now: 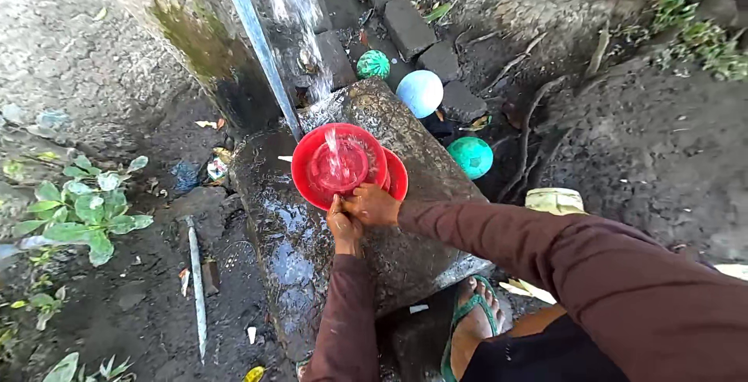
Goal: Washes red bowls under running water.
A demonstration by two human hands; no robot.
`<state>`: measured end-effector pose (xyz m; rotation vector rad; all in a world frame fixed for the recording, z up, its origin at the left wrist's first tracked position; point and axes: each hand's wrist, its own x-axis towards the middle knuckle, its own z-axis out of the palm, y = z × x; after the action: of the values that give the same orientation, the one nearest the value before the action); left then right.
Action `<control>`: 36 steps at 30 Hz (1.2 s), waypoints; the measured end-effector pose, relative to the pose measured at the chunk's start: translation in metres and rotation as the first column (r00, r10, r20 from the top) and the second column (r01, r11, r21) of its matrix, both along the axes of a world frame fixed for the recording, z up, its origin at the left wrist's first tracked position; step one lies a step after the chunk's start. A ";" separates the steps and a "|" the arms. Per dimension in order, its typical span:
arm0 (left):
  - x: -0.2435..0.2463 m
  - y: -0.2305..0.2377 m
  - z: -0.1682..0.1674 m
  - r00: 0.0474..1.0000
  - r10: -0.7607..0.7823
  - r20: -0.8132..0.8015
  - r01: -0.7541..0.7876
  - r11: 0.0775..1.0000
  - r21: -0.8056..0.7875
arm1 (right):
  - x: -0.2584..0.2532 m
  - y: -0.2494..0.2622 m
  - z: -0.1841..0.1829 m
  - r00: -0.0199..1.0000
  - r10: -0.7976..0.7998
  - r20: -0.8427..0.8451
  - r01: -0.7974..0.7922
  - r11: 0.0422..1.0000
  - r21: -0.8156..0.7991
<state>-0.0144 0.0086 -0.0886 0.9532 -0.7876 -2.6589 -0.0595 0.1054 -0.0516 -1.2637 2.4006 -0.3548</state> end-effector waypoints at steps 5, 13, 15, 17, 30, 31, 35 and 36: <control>-0.009 -0.041 0.011 0.999 0.012 0.040 -0.010 0.998 -0.058 | -0.060 0.064 -0.043 0.910 0.079 -0.407 -0.129 0.987 -0.097; -0.014 -0.032 0.007 0.997 -0.072 0.001 0.072 0.993 -0.097 | -0.020 0.033 -0.030 0.991 -0.025 -0.132 0.018 0.998 -0.052; -0.015 -0.047 0.012 0.999 -0.030 0.033 0.033 0.996 -0.079 | -0.045 0.061 -0.040 0.973 -0.008 -0.229 0.001 1.000 -0.029; -0.014 -0.035 0.010 0.999 0.010 0.039 -0.008 0.999 -0.054 | -0.042 0.055 -0.040 0.953 -0.077 -0.292 0.070 0.997 -0.034; -0.017 -0.005 0.019 0.995 -0.011 0.095 0.012 1.000 -0.015 | -0.025 0.016 -0.006 0.995 0.007 -0.103 -0.009 1.000 -0.018; -0.016 -0.009 0.020 0.997 -0.012 0.076 0.012 1.000 0.006 | -0.026 0.018 -0.008 0.994 0.053 -0.100 -0.061 0.995 -0.081; -0.020 -0.045 0.021 0.998 0.018 0.052 -0.018 1.000 -0.003 | -0.058 0.055 -0.031 0.961 0.008 -0.276 -0.038 0.994 -0.102; -0.021 -0.041 0.020 0.998 0.012 0.068 -0.010 1.000 -0.025 | -0.053 0.048 -0.024 0.976 -0.048 -0.212 0.044 0.999 -0.026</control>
<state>-0.0355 -0.0329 -0.0684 1.0437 -0.8255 -2.6134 -0.1126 0.1535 -0.0752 -1.3163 2.6144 -0.2706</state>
